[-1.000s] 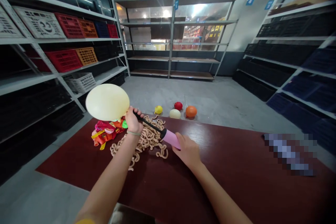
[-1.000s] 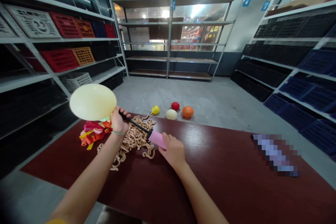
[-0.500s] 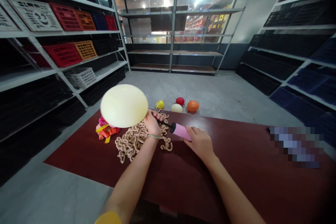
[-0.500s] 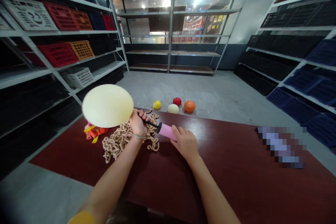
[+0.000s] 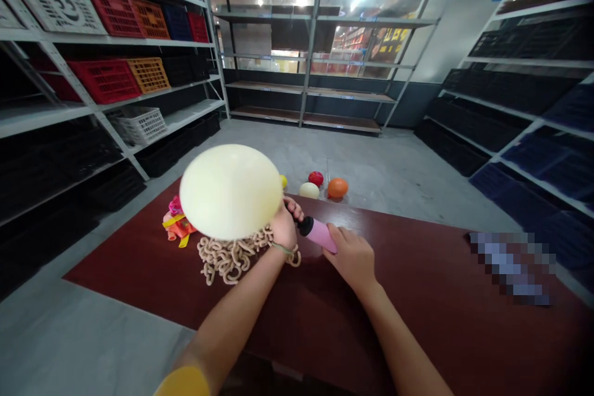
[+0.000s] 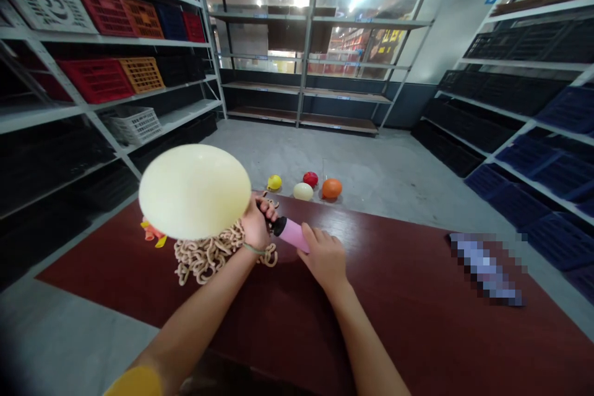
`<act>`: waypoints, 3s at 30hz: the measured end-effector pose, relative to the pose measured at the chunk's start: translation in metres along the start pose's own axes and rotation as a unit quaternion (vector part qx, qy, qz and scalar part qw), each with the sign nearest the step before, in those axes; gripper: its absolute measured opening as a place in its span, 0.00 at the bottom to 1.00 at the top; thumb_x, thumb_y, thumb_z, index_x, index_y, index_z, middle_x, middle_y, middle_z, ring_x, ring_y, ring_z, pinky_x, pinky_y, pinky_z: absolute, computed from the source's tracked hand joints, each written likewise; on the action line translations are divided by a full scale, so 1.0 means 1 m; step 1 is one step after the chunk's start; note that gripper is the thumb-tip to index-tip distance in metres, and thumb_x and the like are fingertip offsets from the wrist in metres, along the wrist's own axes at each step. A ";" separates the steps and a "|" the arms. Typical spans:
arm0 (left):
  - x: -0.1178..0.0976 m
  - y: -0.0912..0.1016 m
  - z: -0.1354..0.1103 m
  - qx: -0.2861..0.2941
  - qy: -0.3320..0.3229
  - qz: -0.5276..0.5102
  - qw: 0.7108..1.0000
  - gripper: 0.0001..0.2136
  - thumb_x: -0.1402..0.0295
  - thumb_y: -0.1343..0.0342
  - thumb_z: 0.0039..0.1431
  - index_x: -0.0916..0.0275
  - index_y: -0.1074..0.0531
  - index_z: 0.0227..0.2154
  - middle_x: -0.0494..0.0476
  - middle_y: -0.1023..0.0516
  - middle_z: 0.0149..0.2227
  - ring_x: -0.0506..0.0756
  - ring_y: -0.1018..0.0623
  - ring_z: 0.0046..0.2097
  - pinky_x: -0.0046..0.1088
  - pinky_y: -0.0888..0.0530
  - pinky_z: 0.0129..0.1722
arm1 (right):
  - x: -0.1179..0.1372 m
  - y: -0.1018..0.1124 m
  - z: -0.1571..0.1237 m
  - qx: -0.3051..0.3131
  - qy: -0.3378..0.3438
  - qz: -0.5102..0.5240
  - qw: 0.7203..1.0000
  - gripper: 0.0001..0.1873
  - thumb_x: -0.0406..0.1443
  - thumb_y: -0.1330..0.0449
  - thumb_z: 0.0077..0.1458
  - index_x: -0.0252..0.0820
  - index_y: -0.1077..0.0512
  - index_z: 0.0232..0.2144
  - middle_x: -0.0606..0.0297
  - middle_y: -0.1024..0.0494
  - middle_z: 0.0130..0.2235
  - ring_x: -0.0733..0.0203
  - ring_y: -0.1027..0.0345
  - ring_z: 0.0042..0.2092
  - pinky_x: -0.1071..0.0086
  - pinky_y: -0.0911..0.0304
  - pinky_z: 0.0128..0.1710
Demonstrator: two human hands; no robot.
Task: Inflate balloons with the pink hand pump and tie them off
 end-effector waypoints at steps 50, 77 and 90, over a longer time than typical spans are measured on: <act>-0.001 0.001 -0.004 0.015 -0.016 0.069 0.997 0.14 0.57 0.45 0.60 0.58 0.41 0.27 0.43 0.44 0.16 0.47 0.41 0.14 0.22 0.44 0.13 | 0.006 -0.012 -0.006 0.021 -0.026 0.052 0.998 0.23 0.38 0.43 0.54 0.44 0.33 0.53 0.63 0.25 0.37 0.58 0.34 0.37 0.68 0.49 0.36; -0.080 0.013 0.008 -0.033 -0.124 0.041 0.991 0.16 0.54 0.44 0.58 0.58 0.43 0.27 0.42 0.47 0.16 0.45 0.43 0.15 0.21 0.44 0.15 | -0.023 -0.009 0.000 0.028 -0.013 -0.025 0.999 0.23 0.39 0.40 0.54 0.47 0.31 0.53 0.61 0.25 0.40 0.55 0.36 0.40 0.64 0.51 0.41; -0.034 0.009 0.004 -0.001 -0.073 0.048 0.996 0.15 0.54 0.45 0.60 0.58 0.41 0.27 0.43 0.46 0.17 0.47 0.41 0.16 0.23 0.41 0.16 | -0.007 -0.015 0.001 0.056 -0.015 -0.004 0.998 0.23 0.38 0.39 0.53 0.47 0.32 0.53 0.64 0.25 0.39 0.56 0.35 0.40 0.65 0.51 0.40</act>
Point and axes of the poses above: each hand's wrist, its own z-axis towards the middle knuckle, its own y-axis out of the back of the hand, x = y × z, the point moved 10 cm from there along z, towards the middle knuckle
